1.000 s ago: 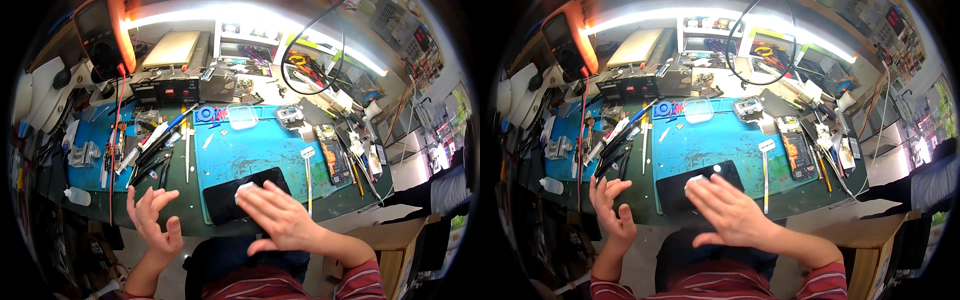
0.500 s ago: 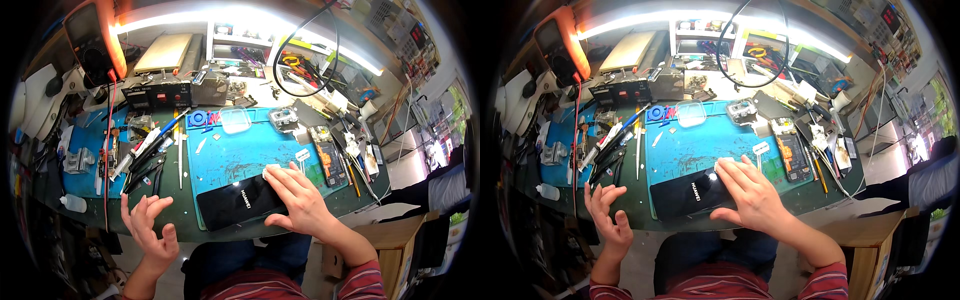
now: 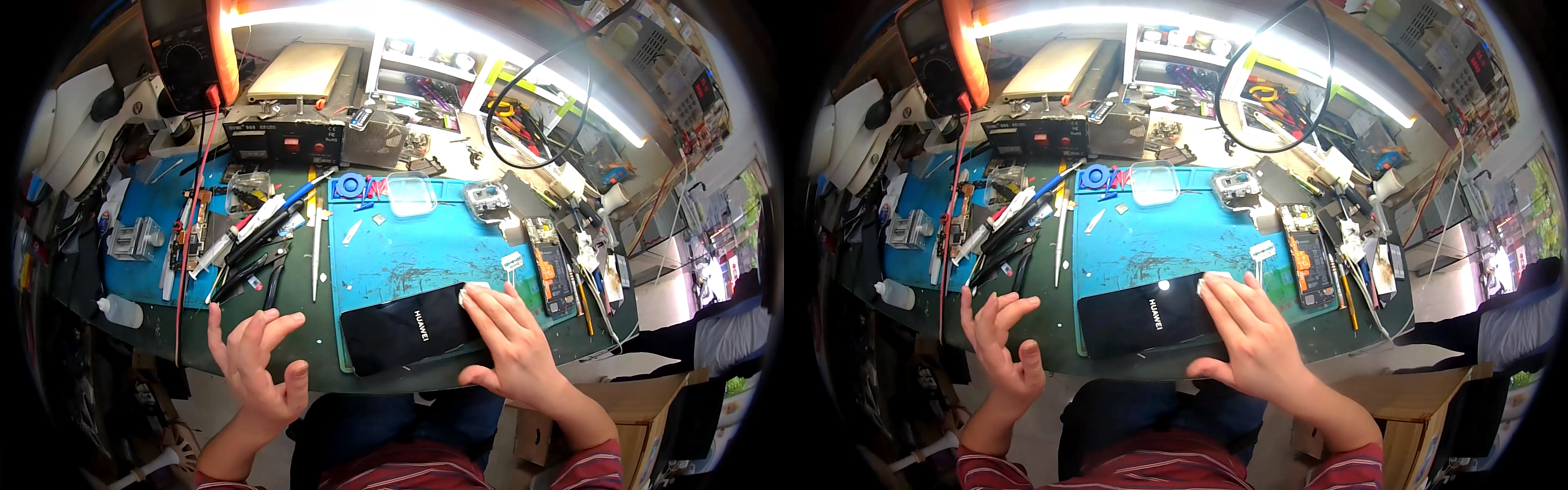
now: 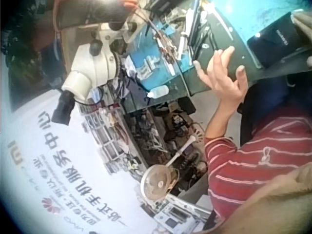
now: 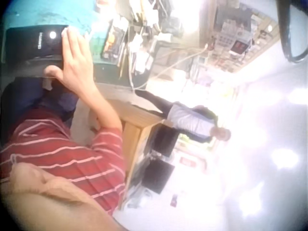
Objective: The person works on a disassembled smartphone at a cluttered electronics repair bench. They use tweezers to handle small components, apply adhesive from a tube to the phone frame, then place the back cover onto the device and wipe the exterior with a cloth.
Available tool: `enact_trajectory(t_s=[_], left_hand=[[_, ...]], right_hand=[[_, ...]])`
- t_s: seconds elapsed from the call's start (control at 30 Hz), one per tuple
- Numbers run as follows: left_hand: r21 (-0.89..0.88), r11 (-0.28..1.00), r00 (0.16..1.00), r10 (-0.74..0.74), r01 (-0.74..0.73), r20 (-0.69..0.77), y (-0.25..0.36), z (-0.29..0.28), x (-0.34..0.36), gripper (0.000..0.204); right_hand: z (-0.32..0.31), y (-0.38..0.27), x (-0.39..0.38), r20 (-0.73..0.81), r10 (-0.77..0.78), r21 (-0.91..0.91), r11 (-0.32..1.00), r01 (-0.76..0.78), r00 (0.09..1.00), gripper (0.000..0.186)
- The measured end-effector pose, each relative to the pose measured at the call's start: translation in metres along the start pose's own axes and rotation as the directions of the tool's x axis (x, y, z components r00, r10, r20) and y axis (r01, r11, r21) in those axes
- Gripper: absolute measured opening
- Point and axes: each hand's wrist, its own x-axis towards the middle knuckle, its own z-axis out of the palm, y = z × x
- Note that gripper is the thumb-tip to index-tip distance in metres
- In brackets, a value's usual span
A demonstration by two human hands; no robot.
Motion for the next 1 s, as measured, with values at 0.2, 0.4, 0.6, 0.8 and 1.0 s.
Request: enact_trajectory(t_s=[0.2,0.4,0.6,0.8,1.0], left_hand=[[-0.031,0.999,0.999,-0.025,0.024,-0.038,-0.001,0.002,-0.001,0.056],[-0.03,0.999,0.999,-0.036,0.036,-0.028,-0.003,0.0,-0.003,0.057],[-0.022,1.0,1.0,-0.007,0.007,-0.008,-0.001,-0.001,-0.003,0.056],[-0.027,0.999,1.0,-0.018,0.018,-0.005,-0.002,-0.001,-0.003,0.055],[-0.024,1.0,1.0,-0.013,0.013,-0.015,-0.001,0.001,0.0,0.055]], right_hand=[[0.019,-0.051,0.043,-0.003,-0.133,0.073,0.989,0.132,0.991,0.107],[0.021,-0.067,0.039,-0.014,-0.28,0.168,0.946,0.278,0.96,0.099],[0.008,-0.011,0.003,-0.038,-0.014,-0.025,1.0,0.013,0.999,0.094],[0.005,-0.017,-0.015,-0.034,-0.049,0.018,0.999,0.05,0.998,0.085],[0.003,-0.025,-0.022,-0.022,-0.091,-0.019,0.996,0.09,0.996,0.086]])
